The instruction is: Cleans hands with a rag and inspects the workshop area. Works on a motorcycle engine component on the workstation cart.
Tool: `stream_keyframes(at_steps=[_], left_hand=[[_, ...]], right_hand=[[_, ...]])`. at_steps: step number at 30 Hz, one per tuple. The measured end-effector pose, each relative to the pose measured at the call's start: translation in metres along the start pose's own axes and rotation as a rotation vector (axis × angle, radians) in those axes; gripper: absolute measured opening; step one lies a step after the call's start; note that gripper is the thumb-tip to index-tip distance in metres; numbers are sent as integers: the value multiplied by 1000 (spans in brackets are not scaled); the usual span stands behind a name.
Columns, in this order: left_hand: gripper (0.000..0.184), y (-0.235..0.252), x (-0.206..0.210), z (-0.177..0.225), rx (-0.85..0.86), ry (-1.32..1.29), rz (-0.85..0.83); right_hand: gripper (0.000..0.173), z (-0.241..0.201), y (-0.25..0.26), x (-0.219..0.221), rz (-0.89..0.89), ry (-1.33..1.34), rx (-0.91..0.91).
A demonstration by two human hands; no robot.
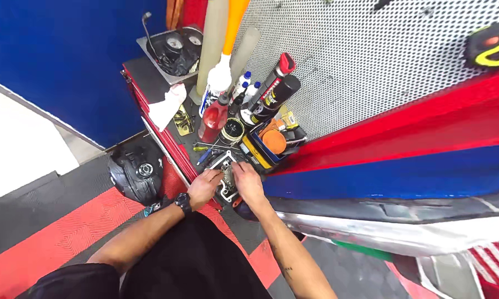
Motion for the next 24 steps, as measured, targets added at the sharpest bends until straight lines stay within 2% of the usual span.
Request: stream_keyframes(at_steps=[3, 6, 9, 11, 14, 17, 18, 21, 24], left_hand=[[33, -28, -26, -36, -215, 1, 66], [39, -57, -50, -88, -458, 33, 95], [46, -62, -79, -139, -706, -9, 135], [47, -39, -102, -168, -831, -59, 169], [45, 21, -127, -204, -920, -85, 210], [50, 91, -141, -239, -978, -55, 196], [53, 110, -142, -251, -1012, -40, 173], [59, 153, -134, -282, -1110, -27, 63], [43, 169, -132, -289, -1076, -57, 8]], right_hand=[[24, -7, 13, 3, -52, -11, -50], [22, -9, 15, 4, -87, -63, -15], [23, -10, 19, 8, -107, -100, 20], [21, -11, 22, 10, -114, -122, 45], [22, -12, 18, 2, -31, -117, 58], [47, -30, 14, -21, 114, -37, 46], [48, -41, 13, -28, 180, 12, 27], [42, -71, 26, -26, 269, 243, -8], [35, -89, 45, -6, 219, 466, 34]])
Point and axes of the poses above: each hand's wrist, its own y-axis towards the middle knuckle, its own x-axis out of the palm, z = x × y, the point moved 8 cm from there along y, towards the middle knuckle, and after that the axes turned 13 degrees about -x, right-handed, at the moved point
